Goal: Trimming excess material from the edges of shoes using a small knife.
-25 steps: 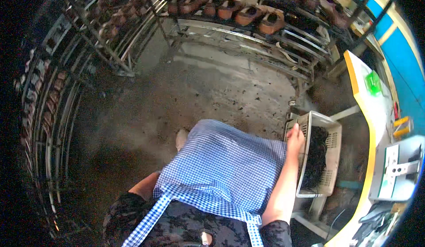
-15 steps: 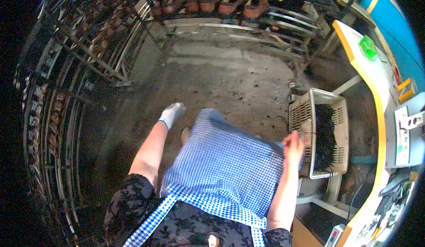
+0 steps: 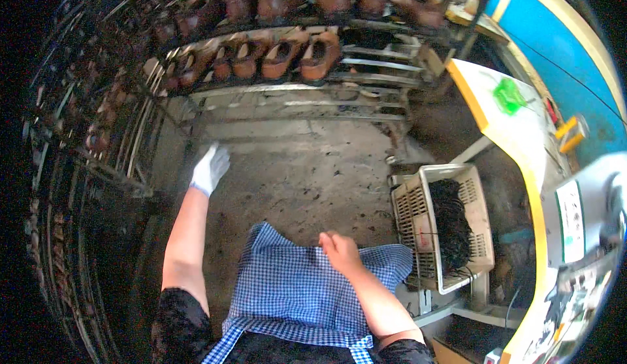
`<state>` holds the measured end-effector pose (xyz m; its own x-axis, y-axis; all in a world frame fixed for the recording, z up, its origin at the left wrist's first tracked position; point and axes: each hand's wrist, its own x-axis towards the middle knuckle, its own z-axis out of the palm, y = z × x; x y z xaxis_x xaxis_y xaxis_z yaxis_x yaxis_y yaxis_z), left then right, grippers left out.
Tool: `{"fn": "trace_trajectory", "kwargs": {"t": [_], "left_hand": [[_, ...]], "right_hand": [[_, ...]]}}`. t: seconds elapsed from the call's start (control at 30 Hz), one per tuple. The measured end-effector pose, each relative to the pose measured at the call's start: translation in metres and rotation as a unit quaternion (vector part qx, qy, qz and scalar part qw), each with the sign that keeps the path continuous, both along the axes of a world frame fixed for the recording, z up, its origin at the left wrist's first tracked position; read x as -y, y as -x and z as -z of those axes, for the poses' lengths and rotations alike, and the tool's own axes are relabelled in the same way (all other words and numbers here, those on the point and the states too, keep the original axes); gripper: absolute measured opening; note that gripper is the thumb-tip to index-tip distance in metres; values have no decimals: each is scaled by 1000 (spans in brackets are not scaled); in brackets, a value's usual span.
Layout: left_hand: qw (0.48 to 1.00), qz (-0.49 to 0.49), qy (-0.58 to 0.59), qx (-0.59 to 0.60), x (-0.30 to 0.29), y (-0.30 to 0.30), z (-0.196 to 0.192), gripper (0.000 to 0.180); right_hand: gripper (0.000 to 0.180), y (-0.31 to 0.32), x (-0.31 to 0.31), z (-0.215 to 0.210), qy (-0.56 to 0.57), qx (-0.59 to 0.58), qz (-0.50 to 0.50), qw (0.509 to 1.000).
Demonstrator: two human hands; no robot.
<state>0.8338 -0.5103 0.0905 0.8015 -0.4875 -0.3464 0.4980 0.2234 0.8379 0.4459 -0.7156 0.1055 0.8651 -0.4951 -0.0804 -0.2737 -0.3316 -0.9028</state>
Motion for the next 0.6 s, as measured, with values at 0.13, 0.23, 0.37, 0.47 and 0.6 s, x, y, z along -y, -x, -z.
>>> {"fn": "trace_trajectory", "kwargs": {"t": [0.13,0.23,0.37,0.47,0.6], "left_hand": [[998,-49,-30,31,55,-59,0,72],[996,-65,40,-54,91,-103,-1,74],[989,-108,103,-13,122,-143,-8,77],[981,-151,120,-20,147,-169,-15,73],[967,-208,139,-45,148,-205,-22,68]], "right_hand": [[33,-16,26,21,-21,-35,18,999],[35,-34,35,13,-43,-60,26,997],[36,-47,38,14,-33,-108,13,993],[37,-50,47,17,-16,-145,7,989],[35,-57,55,19,-18,-133,11,991]]}}
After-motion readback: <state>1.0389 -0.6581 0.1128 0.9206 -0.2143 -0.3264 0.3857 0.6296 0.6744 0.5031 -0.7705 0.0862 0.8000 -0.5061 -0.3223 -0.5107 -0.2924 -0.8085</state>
